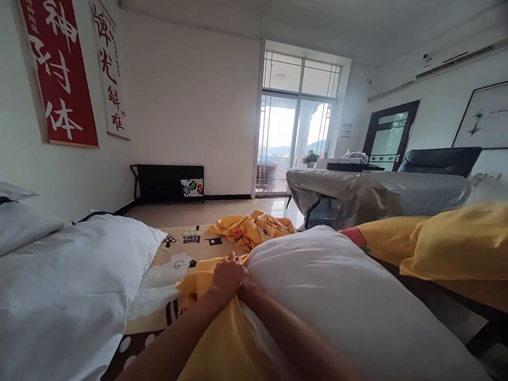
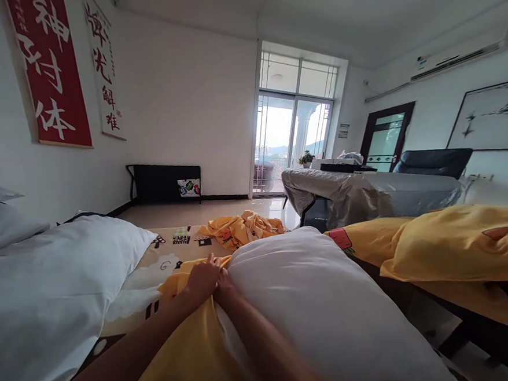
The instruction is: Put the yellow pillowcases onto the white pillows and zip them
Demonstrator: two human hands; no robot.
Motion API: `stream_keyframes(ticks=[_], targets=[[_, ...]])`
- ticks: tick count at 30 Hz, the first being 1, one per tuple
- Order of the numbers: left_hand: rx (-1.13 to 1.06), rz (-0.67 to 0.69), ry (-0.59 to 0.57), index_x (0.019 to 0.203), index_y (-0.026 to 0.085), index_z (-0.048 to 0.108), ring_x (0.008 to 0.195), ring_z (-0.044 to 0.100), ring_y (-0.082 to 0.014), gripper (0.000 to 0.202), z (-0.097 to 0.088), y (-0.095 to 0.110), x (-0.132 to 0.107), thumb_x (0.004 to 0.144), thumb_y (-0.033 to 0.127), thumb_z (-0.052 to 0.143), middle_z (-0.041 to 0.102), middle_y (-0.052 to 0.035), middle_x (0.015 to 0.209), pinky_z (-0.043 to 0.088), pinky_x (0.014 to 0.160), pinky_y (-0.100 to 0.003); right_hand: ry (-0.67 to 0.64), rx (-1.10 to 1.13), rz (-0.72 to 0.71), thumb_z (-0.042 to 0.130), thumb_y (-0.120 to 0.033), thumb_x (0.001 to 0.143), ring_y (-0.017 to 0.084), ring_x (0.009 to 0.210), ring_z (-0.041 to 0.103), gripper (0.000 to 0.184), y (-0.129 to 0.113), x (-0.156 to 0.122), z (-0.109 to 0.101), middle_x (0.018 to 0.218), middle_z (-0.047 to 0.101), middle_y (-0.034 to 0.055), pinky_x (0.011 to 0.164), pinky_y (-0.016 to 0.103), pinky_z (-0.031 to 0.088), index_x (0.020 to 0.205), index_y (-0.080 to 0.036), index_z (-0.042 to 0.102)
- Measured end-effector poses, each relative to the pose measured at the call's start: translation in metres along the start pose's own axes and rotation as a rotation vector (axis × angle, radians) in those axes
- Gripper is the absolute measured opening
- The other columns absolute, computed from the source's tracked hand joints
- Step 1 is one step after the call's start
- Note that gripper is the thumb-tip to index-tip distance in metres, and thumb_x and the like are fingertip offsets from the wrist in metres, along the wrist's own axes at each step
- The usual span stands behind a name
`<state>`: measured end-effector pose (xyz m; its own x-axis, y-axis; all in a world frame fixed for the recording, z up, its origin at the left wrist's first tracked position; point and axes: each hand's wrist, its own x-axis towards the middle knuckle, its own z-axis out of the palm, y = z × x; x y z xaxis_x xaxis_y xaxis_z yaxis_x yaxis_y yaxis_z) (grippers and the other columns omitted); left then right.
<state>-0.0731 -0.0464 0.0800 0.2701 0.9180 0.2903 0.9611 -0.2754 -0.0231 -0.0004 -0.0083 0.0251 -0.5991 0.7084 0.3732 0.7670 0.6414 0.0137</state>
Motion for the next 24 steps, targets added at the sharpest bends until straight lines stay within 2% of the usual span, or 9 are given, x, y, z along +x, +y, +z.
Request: stream_keyframes(ticks=[2,5,8,11,13,15,17,19,24], targets=[[-0.026,-0.024,-0.024,0.108,0.01,0.06,0.089,0.066,-0.0267,0.03,0.001,-0.002,-0.002,0.087,0.008,0.038,0.065,-0.0168,0.096,0.051,0.073,-0.036,-0.049,-0.008,-0.018,0.05,-0.032,0.093,0.018,0.103,0.057,0.027,0.0,-0.006,0.001,0.119,0.058,0.0084,0.089,0.039,0.049,0.115,-0.018,0.058],[-0.077,-0.043,-0.036,0.118,0.013,0.055,0.089,0.067,-0.0245,0.036,0.007,-0.001,-0.002,0.089,0.01,0.034,0.067,-0.0147,0.095,0.051,0.073,-0.034,-0.104,-0.029,-0.043,0.047,-0.022,0.093,0.024,0.112,0.054,0.025,0.002,-0.017,-0.012,0.117,0.061,0.0137,0.098,0.043,0.042,0.111,-0.015,0.063],[-0.124,-0.062,-0.057,0.125,0.014,0.05,0.091,0.066,-0.0238,0.041,0.014,-0.008,-0.007,0.089,0.011,0.03,0.067,-0.0146,0.1,0.051,0.075,-0.034,-0.151,-0.029,-0.122,0.05,-0.028,0.091,0.024,0.113,0.055,0.028,0.011,-0.037,-0.047,0.115,0.064,0.0133,0.102,0.039,0.038,0.11,-0.017,0.066],[-0.165,-0.054,-0.115,0.121,0.014,0.054,0.092,0.066,-0.024,0.04,0.02,-0.022,-0.015,0.085,0.014,0.037,0.068,-0.0137,0.101,0.051,0.076,-0.034,-0.192,0.003,-0.231,0.054,-0.051,0.085,0.023,0.129,0.042,0.05,0.039,-0.073,-0.096,0.137,0.05,0.0073,0.11,0.039,0.027,0.13,-0.029,0.054],[-0.187,-0.028,-0.15,0.115,0.016,0.057,0.091,0.066,-0.0239,0.038,0.022,-0.025,-0.02,0.08,0.014,0.043,0.069,-0.0119,0.099,0.051,0.076,-0.033,-0.211,-0.021,-0.118,0.056,-0.065,0.076,0.03,0.139,0.023,0.074,0.068,-0.093,-0.127,0.151,0.028,0.0068,0.112,0.051,0.015,0.141,-0.034,0.039],[-0.197,0.001,-0.167,0.109,0.018,0.06,0.09,0.066,-0.0242,0.035,0.021,-0.021,-0.024,0.077,0.014,0.046,0.069,-0.0106,0.097,0.051,0.075,-0.033,-0.205,-0.05,0.101,0.051,-0.069,0.077,0.033,0.141,0.016,0.079,0.096,-0.096,-0.147,0.153,0.023,0.0071,0.111,0.057,0.01,0.144,-0.033,0.033],[-0.194,0.015,-0.169,0.104,0.019,0.062,0.09,0.066,-0.0248,0.031,0.017,-0.014,-0.026,0.078,0.015,0.045,0.069,-0.0105,0.097,0.051,0.075,-0.034,-0.188,-0.037,0.223,0.048,-0.066,0.08,0.031,0.141,0.018,0.078,0.115,-0.084,-0.15,0.152,0.025,0.0067,0.111,0.055,0.011,0.146,-0.031,0.027],[-0.178,0.003,-0.164,0.105,0.018,0.062,0.091,0.066,-0.0253,0.031,0.012,-0.01,-0.025,0.079,0.016,0.044,0.069,-0.011,0.099,0.051,0.076,-0.035,-0.237,0.003,0.235,0.049,-0.061,0.081,0.03,0.137,0.028,0.077,0.12,-0.064,-0.139,0.148,0.034,0.0075,0.111,0.051,0.015,0.147,-0.03,0.026],[-0.125,-0.086,-0.141,0.107,0.014,0.062,0.095,0.065,-0.0274,0.029,0.007,-0.016,-0.006,0.081,0.02,0.051,0.068,-0.0146,0.099,0.051,0.079,-0.037,-0.367,-0.02,0.132,0.05,-0.042,0.085,0.026,0.102,0.062,0.044,0.084,-0.049,-0.096,0.112,0.067,0.009,0.088,0.038,0.044,0.125,-0.027,0.059]])
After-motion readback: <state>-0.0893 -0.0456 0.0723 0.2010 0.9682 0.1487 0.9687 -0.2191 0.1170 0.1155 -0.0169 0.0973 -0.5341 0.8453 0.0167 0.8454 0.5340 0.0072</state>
